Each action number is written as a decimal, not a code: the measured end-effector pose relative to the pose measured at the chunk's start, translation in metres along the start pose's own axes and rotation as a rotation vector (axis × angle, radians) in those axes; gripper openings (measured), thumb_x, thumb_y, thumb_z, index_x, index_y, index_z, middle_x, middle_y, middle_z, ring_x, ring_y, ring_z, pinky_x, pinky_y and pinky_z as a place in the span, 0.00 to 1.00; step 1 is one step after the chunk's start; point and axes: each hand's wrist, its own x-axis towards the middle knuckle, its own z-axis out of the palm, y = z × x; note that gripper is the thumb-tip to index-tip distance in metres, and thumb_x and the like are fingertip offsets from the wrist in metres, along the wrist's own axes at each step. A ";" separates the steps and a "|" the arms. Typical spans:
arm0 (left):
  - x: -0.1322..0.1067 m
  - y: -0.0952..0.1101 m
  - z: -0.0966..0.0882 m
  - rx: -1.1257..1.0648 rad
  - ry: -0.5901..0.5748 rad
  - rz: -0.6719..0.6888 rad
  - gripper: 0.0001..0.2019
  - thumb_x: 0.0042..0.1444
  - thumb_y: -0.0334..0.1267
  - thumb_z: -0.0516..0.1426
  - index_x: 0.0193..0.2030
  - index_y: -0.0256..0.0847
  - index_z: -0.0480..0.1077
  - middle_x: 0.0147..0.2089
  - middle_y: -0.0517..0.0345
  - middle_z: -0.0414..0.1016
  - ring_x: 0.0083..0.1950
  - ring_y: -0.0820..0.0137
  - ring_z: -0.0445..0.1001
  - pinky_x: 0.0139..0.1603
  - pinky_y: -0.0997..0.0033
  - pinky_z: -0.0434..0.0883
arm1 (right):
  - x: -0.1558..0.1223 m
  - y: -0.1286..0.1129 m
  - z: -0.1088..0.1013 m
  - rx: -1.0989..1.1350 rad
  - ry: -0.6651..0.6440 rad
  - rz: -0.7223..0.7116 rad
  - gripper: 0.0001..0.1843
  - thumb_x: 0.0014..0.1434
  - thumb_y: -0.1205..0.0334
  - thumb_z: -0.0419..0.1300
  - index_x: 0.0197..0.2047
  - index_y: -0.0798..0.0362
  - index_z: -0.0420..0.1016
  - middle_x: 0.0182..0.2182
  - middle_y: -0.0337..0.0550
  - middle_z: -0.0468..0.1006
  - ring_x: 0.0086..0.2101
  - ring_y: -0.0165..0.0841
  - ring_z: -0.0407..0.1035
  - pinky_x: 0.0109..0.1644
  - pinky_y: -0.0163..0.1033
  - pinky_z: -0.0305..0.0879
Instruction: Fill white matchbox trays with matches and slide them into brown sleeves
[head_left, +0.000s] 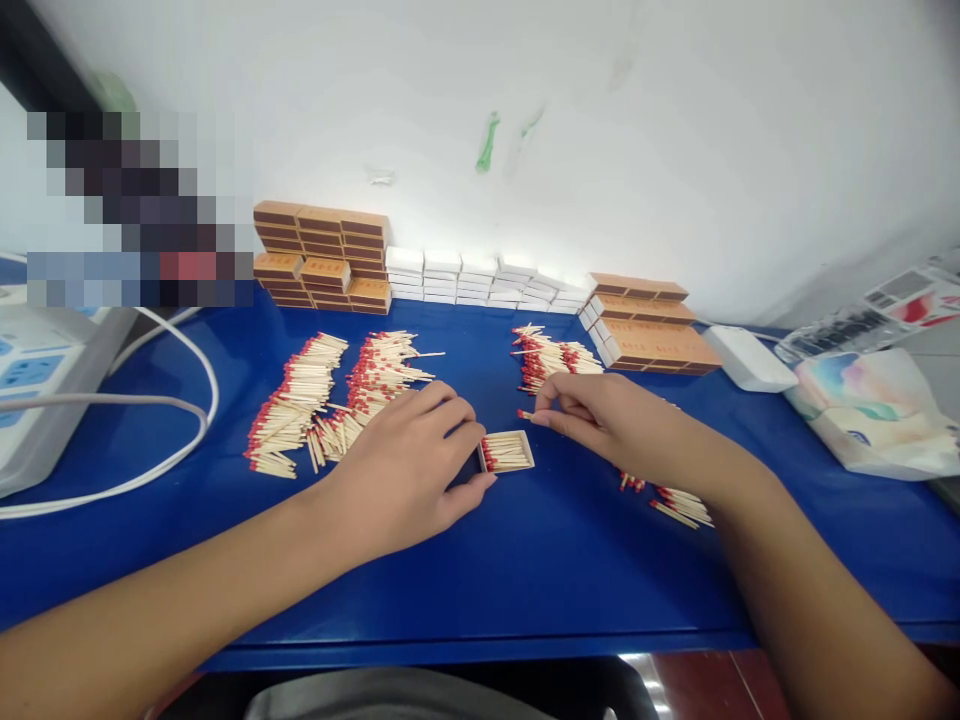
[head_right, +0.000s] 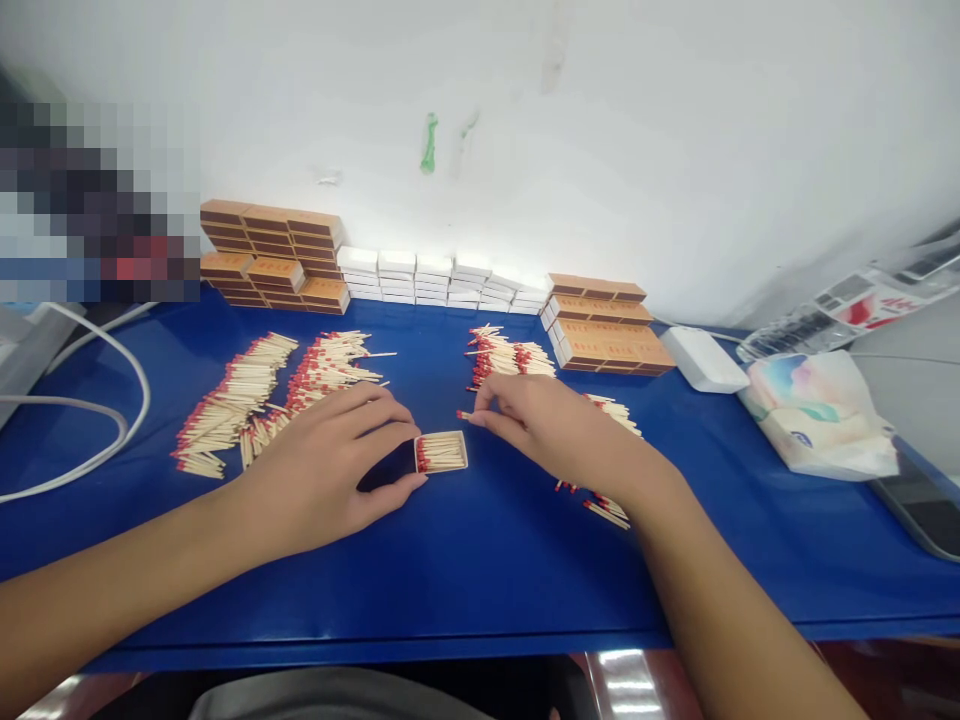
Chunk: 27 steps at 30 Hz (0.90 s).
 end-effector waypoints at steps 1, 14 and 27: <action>0.000 0.000 0.000 -0.002 -0.002 0.000 0.13 0.73 0.45 0.61 0.49 0.37 0.80 0.49 0.47 0.84 0.56 0.54 0.79 0.60 0.49 0.80 | -0.001 -0.003 0.001 0.012 -0.003 -0.010 0.16 0.78 0.46 0.57 0.44 0.48 0.77 0.27 0.36 0.74 0.27 0.34 0.65 0.35 0.39 0.57; 0.000 0.000 0.001 -0.018 0.028 0.008 0.13 0.73 0.44 0.61 0.48 0.35 0.81 0.48 0.47 0.84 0.55 0.53 0.80 0.60 0.47 0.81 | -0.002 -0.029 0.018 -0.044 0.038 -0.139 0.10 0.78 0.55 0.59 0.44 0.48 0.76 0.31 0.38 0.78 0.30 0.34 0.69 0.36 0.39 0.58; 0.000 0.000 0.000 -0.019 0.000 -0.010 0.14 0.73 0.45 0.62 0.49 0.35 0.81 0.49 0.47 0.84 0.56 0.54 0.79 0.60 0.49 0.80 | 0.008 0.022 0.001 -0.179 0.202 0.025 0.12 0.72 0.54 0.59 0.39 0.49 0.80 0.25 0.38 0.71 0.27 0.36 0.64 0.35 0.40 0.56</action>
